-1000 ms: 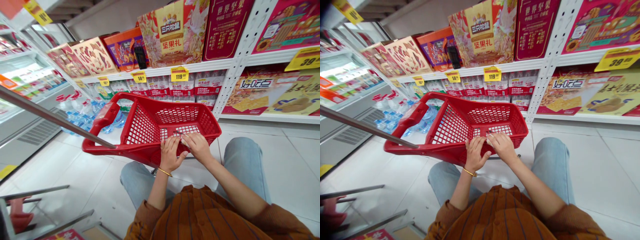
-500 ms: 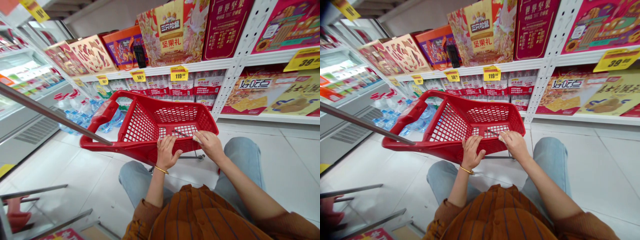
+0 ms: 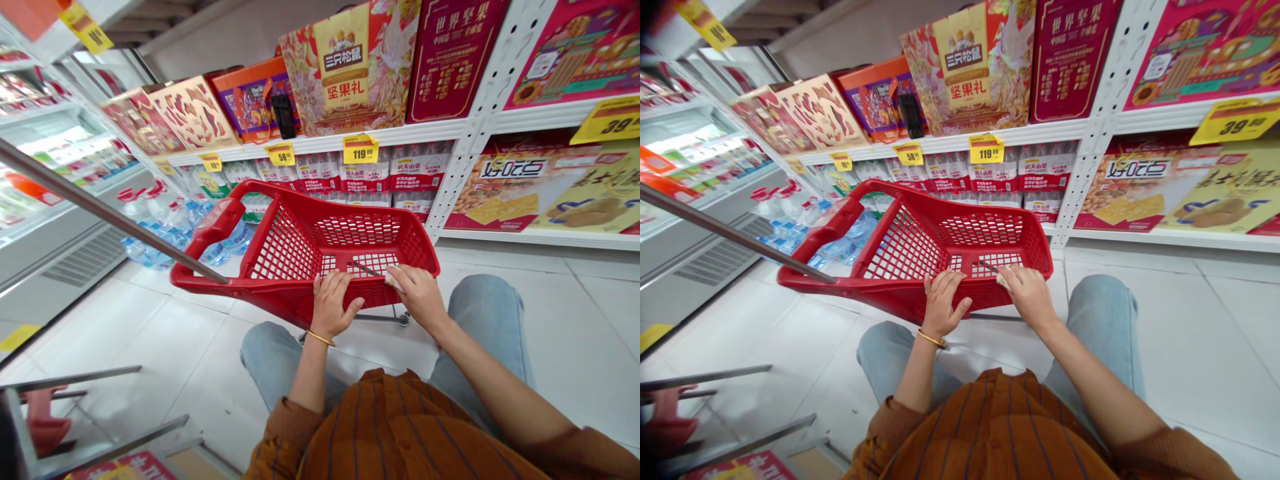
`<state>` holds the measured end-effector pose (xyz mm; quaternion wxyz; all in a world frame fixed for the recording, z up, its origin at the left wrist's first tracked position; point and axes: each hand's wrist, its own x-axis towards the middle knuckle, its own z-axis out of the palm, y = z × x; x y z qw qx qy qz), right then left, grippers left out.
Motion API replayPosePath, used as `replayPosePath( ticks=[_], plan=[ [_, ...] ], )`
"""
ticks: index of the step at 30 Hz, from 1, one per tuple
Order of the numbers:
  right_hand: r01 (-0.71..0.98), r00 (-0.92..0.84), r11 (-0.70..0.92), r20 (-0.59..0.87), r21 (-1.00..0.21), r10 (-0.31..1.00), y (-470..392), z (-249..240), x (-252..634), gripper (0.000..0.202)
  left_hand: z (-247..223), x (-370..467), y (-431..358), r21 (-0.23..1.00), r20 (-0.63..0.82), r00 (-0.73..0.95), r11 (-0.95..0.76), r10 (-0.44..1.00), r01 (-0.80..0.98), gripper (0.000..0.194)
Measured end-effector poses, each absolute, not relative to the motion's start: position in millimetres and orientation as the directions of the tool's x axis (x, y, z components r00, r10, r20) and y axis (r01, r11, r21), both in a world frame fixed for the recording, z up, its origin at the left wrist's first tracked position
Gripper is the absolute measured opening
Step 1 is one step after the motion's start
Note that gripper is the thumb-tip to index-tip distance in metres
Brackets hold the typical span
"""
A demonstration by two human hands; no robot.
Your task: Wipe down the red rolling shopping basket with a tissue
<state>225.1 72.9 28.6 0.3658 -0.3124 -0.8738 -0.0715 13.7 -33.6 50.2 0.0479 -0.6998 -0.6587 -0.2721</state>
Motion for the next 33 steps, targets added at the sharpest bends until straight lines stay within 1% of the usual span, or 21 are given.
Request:
replayPosePath(
  ticks=[10, 12, 15, 18, 20, 23, 25, 29, 33],
  plan=[
    [0.629, -0.502, 0.77, 0.699, -0.109, 0.509, 67, 35, 216, 0.024, 55, 10, -28, 0.282, 0.464, -0.03, -0.115, 0.886, 0.953, 0.046],
    [0.624, -0.509, 0.773, 0.693, -0.111, 0.511, 66, 36, 212, 0.025, 58, 13, -28, 0.251, 0.472, -0.061, -0.068, 0.88, 0.966, 0.047],
    [0.624, -0.492, 0.772, 0.705, -0.125, 0.511, 65, 35, 205, 0.031, 59, 22, -25, 0.164, 0.504, -0.072, -0.013, 0.861, 0.986, 0.053],
    [0.63, -0.463, 0.765, 0.727, -0.133, 0.507, 64, 34, 197, 0.035, 56, 37, -18, 0.105, 0.475, 0.023, -0.082, 0.879, 0.991, 0.059],
    [0.632, -0.482, 0.767, 0.719, -0.11, 0.501, 64, 32, 193, 0.033, 52, 46, -11, 0.118, 0.445, 0.052, -0.116, 0.894, 0.986, 0.06],
    [0.617, -0.537, 0.784, 0.692, -0.066, 0.482, 68, 29, 190, 0.029, 46, 50, -3, 0.182, 0.454, 0.004, -0.097, 0.891, 0.979, 0.062],
    [0.601, -0.551, 0.797, 0.691, -0.059, 0.468, 72, 26, 190, 0.028, 43, 47, -1, 0.209, 0.46, -0.002, -0.107, 0.888, 0.972, 0.061],
    [0.585, -0.566, 0.809, 0.684, -0.062, 0.461, 78, 24, 196, 0.028, 43, 37, 1, 0.206, 0.436, 0.041, -0.144, 0.899, 0.968, 0.056],
    [0.583, -0.562, 0.81, 0.689, -0.064, 0.458, 82, 22, 205, 0.028, 44, 35, 1, 0.218, 0.435, 0.042, -0.15, 0.9, 0.964, 0.055]
  ],
)
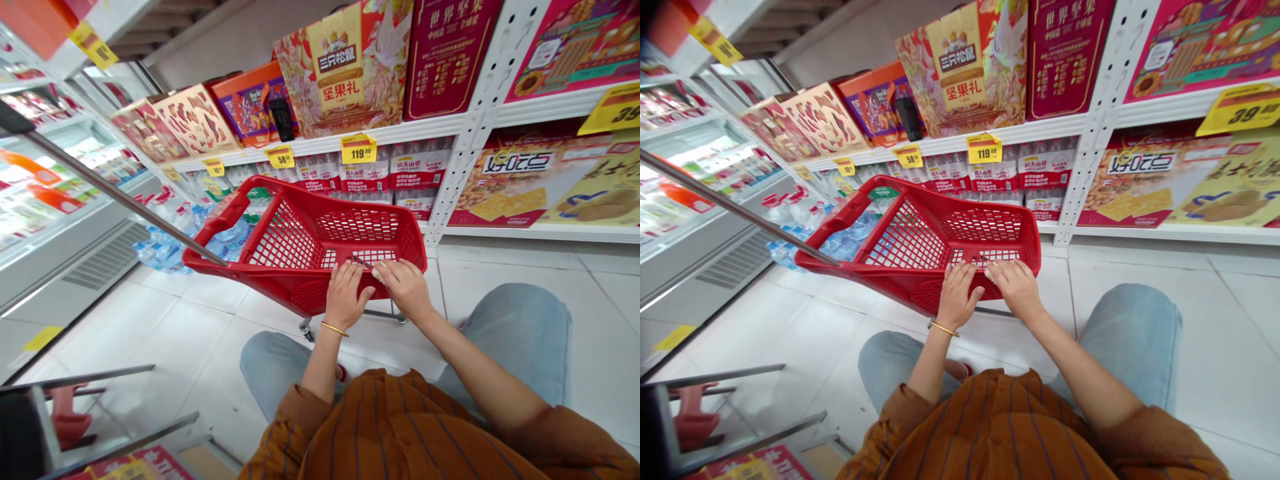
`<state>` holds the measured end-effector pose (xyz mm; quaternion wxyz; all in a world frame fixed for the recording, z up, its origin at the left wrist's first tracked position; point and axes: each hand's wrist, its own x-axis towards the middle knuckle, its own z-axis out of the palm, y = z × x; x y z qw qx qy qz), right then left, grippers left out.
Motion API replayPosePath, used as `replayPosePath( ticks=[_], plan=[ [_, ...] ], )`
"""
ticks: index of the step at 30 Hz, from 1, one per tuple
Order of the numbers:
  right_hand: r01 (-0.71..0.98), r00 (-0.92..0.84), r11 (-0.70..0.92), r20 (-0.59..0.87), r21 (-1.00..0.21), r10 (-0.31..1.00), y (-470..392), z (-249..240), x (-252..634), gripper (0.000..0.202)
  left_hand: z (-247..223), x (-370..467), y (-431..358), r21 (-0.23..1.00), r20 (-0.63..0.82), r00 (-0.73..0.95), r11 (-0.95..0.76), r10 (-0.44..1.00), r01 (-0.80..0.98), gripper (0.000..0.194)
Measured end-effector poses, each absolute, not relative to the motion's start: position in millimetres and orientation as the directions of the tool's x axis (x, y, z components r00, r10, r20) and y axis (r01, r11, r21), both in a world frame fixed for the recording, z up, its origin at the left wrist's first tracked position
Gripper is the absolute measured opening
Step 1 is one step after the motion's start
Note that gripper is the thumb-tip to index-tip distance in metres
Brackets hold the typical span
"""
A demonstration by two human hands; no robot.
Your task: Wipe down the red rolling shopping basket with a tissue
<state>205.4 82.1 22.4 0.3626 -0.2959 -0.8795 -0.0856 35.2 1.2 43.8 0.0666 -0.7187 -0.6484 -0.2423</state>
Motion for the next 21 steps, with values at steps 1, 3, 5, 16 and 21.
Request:
replayPosePath(
  ticks=[1, 3, 5, 16, 21],
  plan=[
    [0.587, -0.551, 0.807, 0.698, -0.065, 0.457, 83, 22, 208, 0.027, 44, 36, 2, 0.224, 0.438, 0.039, -0.152, 0.898, 0.963, 0.054],
    [0.594, -0.534, 0.802, 0.714, -0.065, 0.453, 86, 20, 215, 0.026, 44, 37, 2, 0.233, 0.444, 0.036, -0.153, 0.896, 0.96, 0.052],
    [0.588, -0.531, 0.805, 0.716, -0.074, 0.454, 90, 18, 222, 0.025, 44, 38, 3, 0.238, 0.444, 0.033, -0.153, 0.896, 0.959, 0.05],
    [0.522, -0.514, 0.843, 0.741, -0.13, 0.432, 81, 23, 206, 0.028, 42, 41, 0, 0.258, 0.443, -0.006, -0.121, 0.897, 0.959, 0.053],
    [0.61, -0.522, 0.789, 0.712, -0.072, 0.469, 79, 23, 192, 0.03, 42, 40, -1, 0.273, 0.44, -0.002, -0.132, 0.898, 0.953, 0.051]
  ],
)
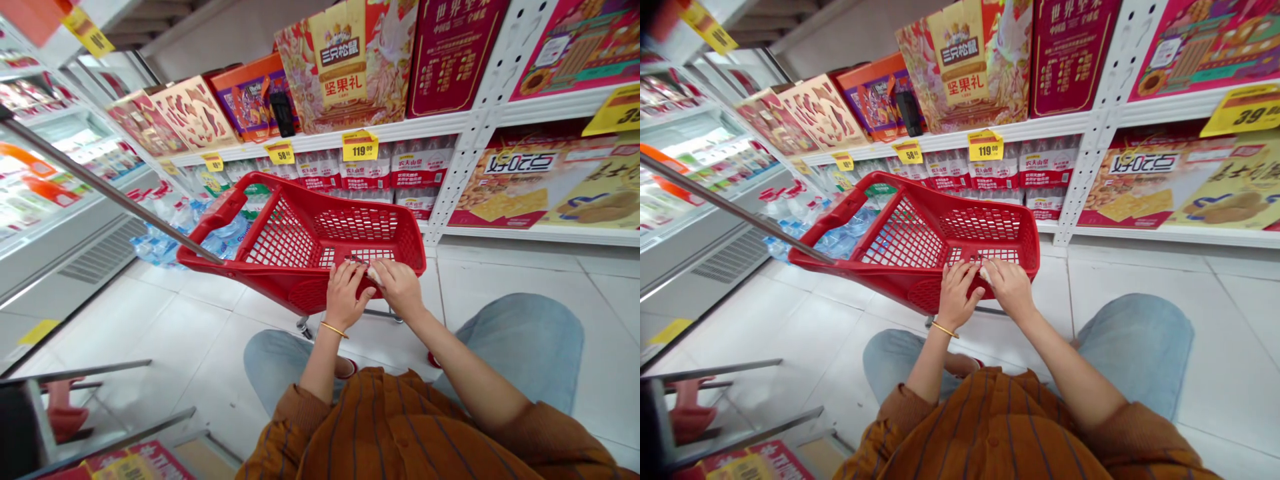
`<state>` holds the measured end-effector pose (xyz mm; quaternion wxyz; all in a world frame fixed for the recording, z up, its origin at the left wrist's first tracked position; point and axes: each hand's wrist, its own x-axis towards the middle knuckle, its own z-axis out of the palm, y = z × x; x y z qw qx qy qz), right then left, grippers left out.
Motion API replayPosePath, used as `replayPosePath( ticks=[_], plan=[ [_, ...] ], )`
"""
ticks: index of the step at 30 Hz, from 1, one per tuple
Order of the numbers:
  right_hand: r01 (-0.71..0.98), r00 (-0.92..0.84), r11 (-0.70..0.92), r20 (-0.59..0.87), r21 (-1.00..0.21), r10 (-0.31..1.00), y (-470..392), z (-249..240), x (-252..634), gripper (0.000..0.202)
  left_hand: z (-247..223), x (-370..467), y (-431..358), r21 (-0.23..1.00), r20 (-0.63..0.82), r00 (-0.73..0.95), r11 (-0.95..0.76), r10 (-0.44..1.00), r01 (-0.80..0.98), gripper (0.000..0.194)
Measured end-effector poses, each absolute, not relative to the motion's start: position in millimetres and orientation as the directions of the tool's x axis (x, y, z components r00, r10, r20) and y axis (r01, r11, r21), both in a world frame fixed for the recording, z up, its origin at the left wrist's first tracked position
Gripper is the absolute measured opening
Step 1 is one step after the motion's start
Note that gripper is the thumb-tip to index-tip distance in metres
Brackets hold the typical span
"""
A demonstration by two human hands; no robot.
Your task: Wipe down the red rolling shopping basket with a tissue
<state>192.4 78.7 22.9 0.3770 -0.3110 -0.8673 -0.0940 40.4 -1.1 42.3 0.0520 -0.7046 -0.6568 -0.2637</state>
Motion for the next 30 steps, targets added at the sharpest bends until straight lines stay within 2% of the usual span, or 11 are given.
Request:
replayPosePath(
  ticks=[3, 7, 15, 22, 30],
  plan=[
    [0.613, -0.56, 0.79, 0.687, -0.034, 0.464, 81, 22, 197, 0.03, 42, 38, -1, 0.266, 0.444, 0.01, -0.142, 0.896, 0.953, 0.049],
    [0.578, -0.558, 0.815, 0.708, -0.043, 0.433, 84, 24, 203, 0.027, 41, 36, 0, 0.243, 0.44, 0.022, -0.143, 0.898, 0.959, 0.048],
    [0.584, -0.515, 0.802, 0.705, -0.127, 0.487, 86, 23, 220, 0.025, 38, 40, 1, 0.254, 0.452, 0.025, -0.156, 0.892, 0.955, 0.048],
    [0.548, -0.496, 0.795, 0.664, -0.26, 0.559, 81, 28, 222, 0.03, 38, 47, 1, 0.286, 0.467, -0.027, -0.123, 0.884, 0.95, 0.048],
    [0.554, -0.57, 0.819, 0.648, -0.15, 0.505, 77, 34, 188, 0.031, 35, 44, 0, 0.258, 0.492, -0.026, -0.117, 0.87, 0.959, 0.047]
  ],
)
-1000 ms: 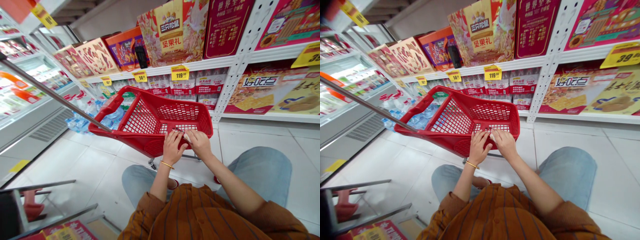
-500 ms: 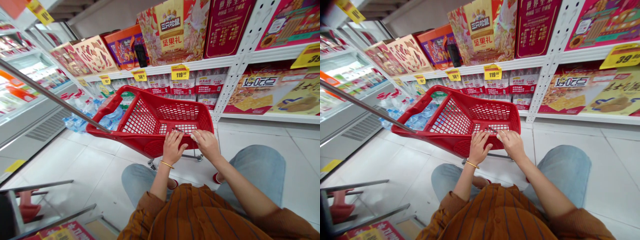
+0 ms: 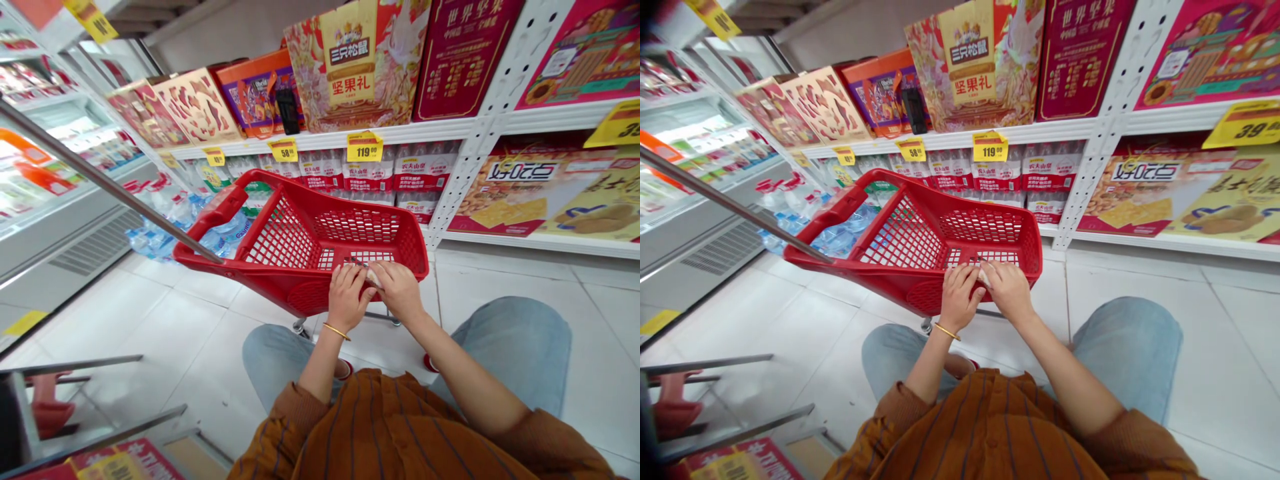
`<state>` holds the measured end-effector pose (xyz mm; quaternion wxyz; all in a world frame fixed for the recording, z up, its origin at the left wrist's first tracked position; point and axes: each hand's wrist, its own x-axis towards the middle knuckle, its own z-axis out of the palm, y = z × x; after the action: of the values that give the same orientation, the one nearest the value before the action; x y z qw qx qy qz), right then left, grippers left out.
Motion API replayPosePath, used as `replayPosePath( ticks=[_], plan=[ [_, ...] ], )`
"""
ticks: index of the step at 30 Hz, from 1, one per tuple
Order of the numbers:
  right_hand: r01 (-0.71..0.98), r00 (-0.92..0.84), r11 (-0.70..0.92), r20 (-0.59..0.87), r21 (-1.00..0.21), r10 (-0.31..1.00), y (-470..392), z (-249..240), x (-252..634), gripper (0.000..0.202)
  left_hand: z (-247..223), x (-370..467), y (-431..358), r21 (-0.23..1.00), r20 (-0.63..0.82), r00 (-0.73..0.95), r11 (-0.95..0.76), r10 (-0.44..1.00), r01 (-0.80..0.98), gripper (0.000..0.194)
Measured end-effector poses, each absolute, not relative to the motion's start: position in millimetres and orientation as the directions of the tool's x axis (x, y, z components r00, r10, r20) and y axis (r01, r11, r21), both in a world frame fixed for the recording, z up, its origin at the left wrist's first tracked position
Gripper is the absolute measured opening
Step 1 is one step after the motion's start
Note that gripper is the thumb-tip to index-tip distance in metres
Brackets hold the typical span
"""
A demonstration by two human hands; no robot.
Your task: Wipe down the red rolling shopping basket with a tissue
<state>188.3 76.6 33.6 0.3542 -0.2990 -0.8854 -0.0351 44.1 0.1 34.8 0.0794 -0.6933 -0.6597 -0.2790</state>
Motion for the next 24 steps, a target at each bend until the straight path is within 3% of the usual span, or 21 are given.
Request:
replayPosePath(
  ticks=[7, 18, 24],
  plan=[
    [0.56, -0.574, 0.824, 0.674, -0.091, 0.465, 85, 30, 204, 0.027, 38, 43, 2, 0.271, 0.516, -0.032, -0.128, 0.856, 0.954, 0.039],
    [0.527, -0.491, 0.82, 0.708, -0.222, 0.508, 83, 30, 218, 0.027, 35, 51, 4, 0.339, 0.527, -0.127, -0.071, 0.84, 0.938, 0.037],
    [0.558, -0.528, 0.822, 0.714, -0.116, 0.459, 77, 32, 188, 0.023, 34, 47, 4, 0.346, 0.555, -0.1, -0.12, 0.826, 0.93, 0.035]
  ],
)
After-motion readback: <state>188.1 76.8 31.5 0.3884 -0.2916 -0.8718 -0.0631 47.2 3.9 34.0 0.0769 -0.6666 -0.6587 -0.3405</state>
